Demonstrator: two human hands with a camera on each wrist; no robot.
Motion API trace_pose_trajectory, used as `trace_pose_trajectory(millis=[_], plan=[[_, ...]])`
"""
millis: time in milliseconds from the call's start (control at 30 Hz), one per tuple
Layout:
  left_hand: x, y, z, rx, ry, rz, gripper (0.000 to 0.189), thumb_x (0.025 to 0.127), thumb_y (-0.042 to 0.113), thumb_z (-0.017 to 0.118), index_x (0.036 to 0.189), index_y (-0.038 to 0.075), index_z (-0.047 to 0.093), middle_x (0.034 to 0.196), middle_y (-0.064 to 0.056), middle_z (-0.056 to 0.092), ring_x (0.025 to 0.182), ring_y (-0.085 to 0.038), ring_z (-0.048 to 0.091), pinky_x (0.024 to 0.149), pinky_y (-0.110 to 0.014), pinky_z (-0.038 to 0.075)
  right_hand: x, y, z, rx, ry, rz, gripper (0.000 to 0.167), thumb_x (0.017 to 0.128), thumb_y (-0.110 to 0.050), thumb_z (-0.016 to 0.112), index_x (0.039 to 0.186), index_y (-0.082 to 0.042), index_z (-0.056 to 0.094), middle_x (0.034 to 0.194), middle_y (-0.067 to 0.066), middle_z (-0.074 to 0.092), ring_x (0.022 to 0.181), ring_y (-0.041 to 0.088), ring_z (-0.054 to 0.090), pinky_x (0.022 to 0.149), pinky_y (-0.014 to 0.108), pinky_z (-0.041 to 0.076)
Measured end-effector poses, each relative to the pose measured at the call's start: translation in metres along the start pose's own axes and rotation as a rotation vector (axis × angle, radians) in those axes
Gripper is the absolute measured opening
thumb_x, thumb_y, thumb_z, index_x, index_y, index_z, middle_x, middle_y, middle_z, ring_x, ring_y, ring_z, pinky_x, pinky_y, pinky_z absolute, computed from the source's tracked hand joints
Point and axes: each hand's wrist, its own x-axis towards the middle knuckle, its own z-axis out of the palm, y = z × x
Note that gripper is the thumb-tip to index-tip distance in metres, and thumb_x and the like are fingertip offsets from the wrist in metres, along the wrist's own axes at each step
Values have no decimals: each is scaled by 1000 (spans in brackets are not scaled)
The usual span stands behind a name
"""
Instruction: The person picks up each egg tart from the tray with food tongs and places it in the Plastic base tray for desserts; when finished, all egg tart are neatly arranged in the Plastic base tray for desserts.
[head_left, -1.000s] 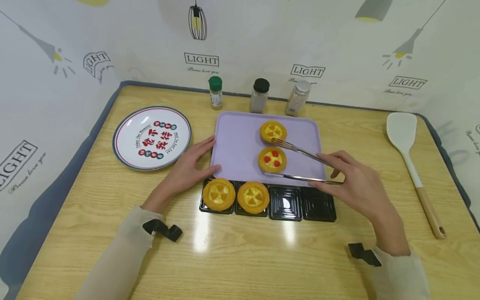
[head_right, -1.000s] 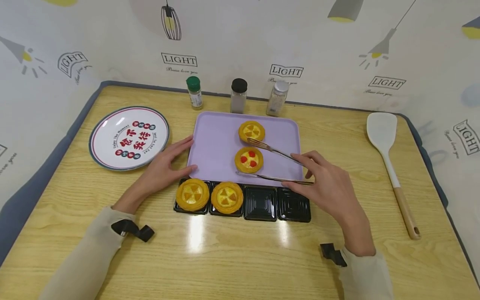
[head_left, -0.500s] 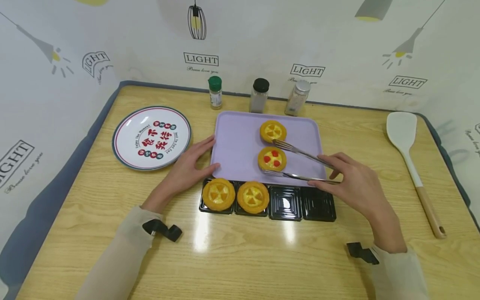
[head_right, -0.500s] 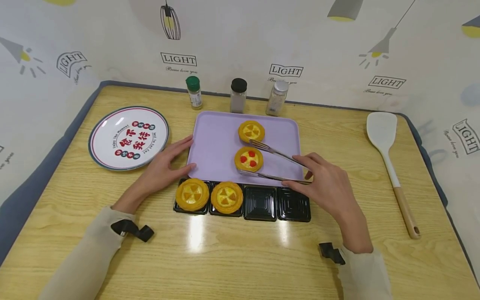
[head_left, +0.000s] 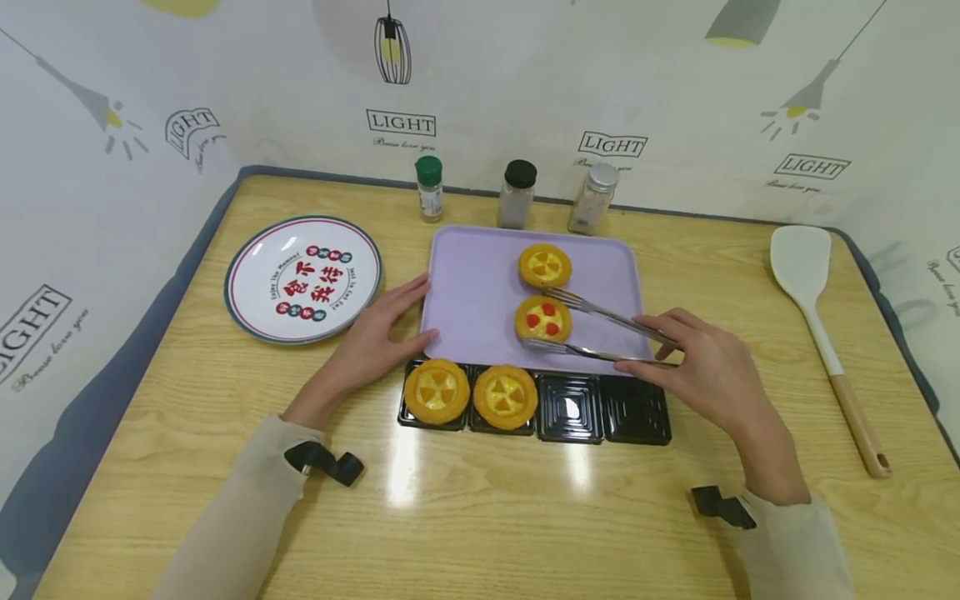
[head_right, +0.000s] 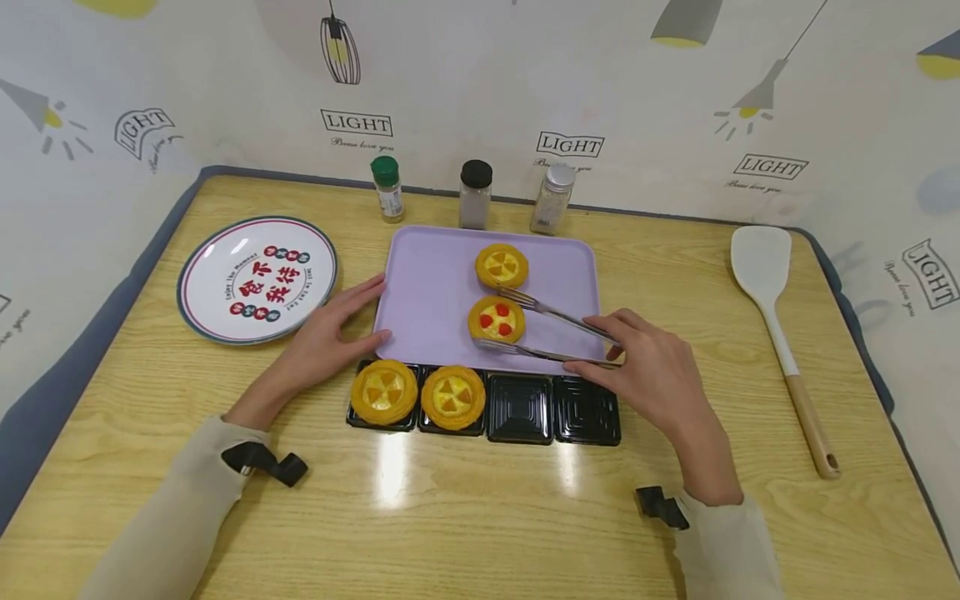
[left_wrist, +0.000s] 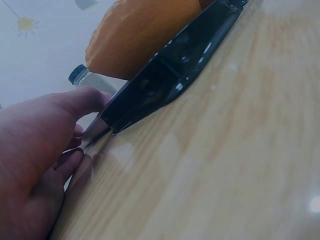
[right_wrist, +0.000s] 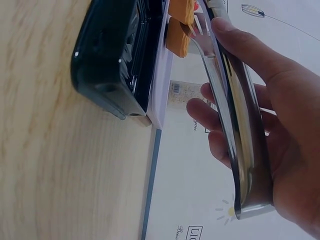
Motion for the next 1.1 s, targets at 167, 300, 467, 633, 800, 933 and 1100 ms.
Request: trace_pose_trajectory(millis=[167, 300, 467, 633, 800, 933, 1100], plan=[[0, 0, 0, 2, 0, -2, 74, 91, 40, 69, 152, 14, 36, 159, 6, 25, 144, -24, 23, 117, -47, 20, 0, 2, 1, 7, 11, -1, 54, 70, -39, 88, 112, -10, 73, 91, -1, 68, 66, 10, 65, 48, 29, 45], [0, 1, 0, 4, -8, -6, 74, 91, 41, 69, 152, 13, 36, 159, 4, 25, 144, -23, 23, 117, -46, 20, -1, 2, 0, 8, 9, 4, 53, 70, -41, 88, 110, -11, 73, 88, -3, 67, 65, 8, 64, 48, 28, 44], [-1, 2, 0, 5, -11, -12, 74, 91, 40, 69, 152, 13, 36, 160, 3, 25, 144, -23, 23, 117, -47, 20, -1, 1, -2, 10, 34, -25, 51, 70, -40, 88, 109, -11, 73, 88, -4, 68, 64, 6, 63, 47, 27, 44], [0, 2, 0, 6, -7, -11, 74, 92, 41, 68, 152, 14, 36, 160, 3, 25, 144, -23, 23, 117, -47, 20, 0, 1, -5, 19, 81, -62, 50, 68, -39, 89, 108, -13, 74, 90, -7, 68, 63, 4, 64, 46, 27, 44], [0, 0, 0, 5, -4, -7, 74, 91, 42, 68, 152, 14, 36, 160, 3, 26, 145, -23, 23, 117, -47, 20, -1, 0, -12, 44, 80, -67, 50, 67, -36, 90, 110, -15, 74, 92, -9, 67, 64, 3, 63, 48, 23, 45], [0, 0, 0, 4, -2, -3, 75, 91, 41, 69, 152, 13, 36, 159, 3, 26, 144, -23, 23, 117, -47, 20, -4, 2, -23, 72, 65, -55, 52, 66, -31, 92, 113, -17, 73, 95, -12, 66, 64, 2, 60, 49, 16, 43], [0, -1, 1, -4, 4, 1, 75, 91, 41, 69, 152, 14, 36, 159, 5, 26, 144, -23, 23, 117, -47, 20, -9, 7, -37, 125, 42, -61, 52, 65, -25, 93, 113, -18, 72, 92, -17, 62, 65, 1, 57, 49, 14, 41]])
